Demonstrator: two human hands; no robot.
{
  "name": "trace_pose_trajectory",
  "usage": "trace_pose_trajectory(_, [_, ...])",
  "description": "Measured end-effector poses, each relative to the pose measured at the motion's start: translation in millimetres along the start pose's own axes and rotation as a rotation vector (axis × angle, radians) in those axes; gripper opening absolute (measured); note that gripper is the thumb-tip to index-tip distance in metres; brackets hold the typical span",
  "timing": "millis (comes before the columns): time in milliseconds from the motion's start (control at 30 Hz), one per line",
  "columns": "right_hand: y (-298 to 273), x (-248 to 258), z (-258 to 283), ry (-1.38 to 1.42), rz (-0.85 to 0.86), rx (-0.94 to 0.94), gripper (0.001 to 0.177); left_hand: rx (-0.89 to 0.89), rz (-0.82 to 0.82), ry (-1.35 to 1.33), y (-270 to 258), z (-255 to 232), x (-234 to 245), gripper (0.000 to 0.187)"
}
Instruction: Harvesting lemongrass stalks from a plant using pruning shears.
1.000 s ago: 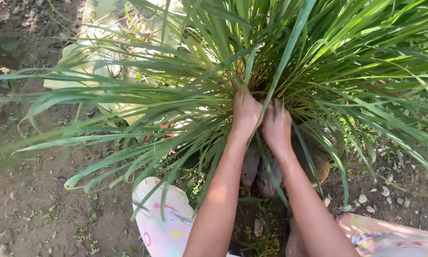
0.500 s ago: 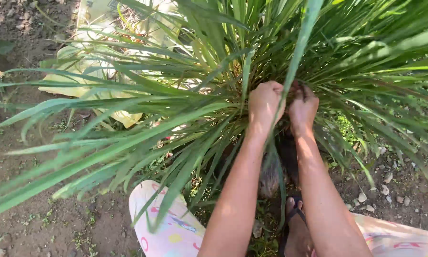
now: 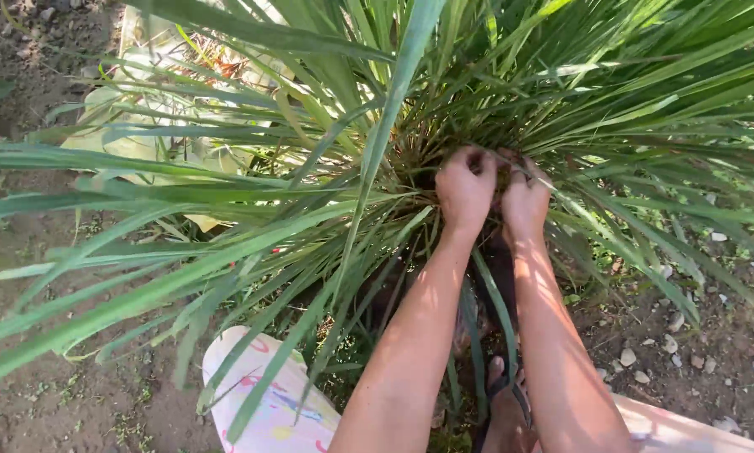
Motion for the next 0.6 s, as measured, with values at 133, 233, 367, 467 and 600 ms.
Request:
trace_pose_trajectory(133, [-0.1, -1.2, 2.5, -0.073, 0.037, 0.198, 0.029, -0.179, -0.11, 0.118, -1.3, -10.7, 3.1, 0.03])
trace_pose_trajectory(233, [-3.6, -8.9, 23.7, 0.031, -0.002, -0.032, 0.027, -0.058, -0.008, 0.119, 2.9, 5.0, -0.2, 0.012])
trace_pose_trajectory(367, [-7.7, -10.2, 29.9, 0.054, -0.016, -0.218, 0.031, 0.183, 0.022, 0.016, 6.3, 16.0, 35.3, 0.013])
trace_pose_trajectory(467, [-10.6, -11.0, 29.4, 0.026, -0.013, -0.188, 0.031, 0.16, -0.004, 0.01, 2.8, 7.5, 68.4, 0.012])
trace_pose_trajectory(600, [-9.0, -11.0, 27.6, -0.07, -0.002, -0.111, 0.032, 0.047, 0.256, 0.357, 3.1, 32.3, 45.6, 0.047])
Point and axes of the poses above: each hand's wrist, its own y-axis towards the middle knuckle, its own x-axis out of the back of the hand, z = x × y, the point moved 5 cm from there along y, towards the middle knuckle, and after that the axes turned 6 degrees about y, right-handed, at the moved point
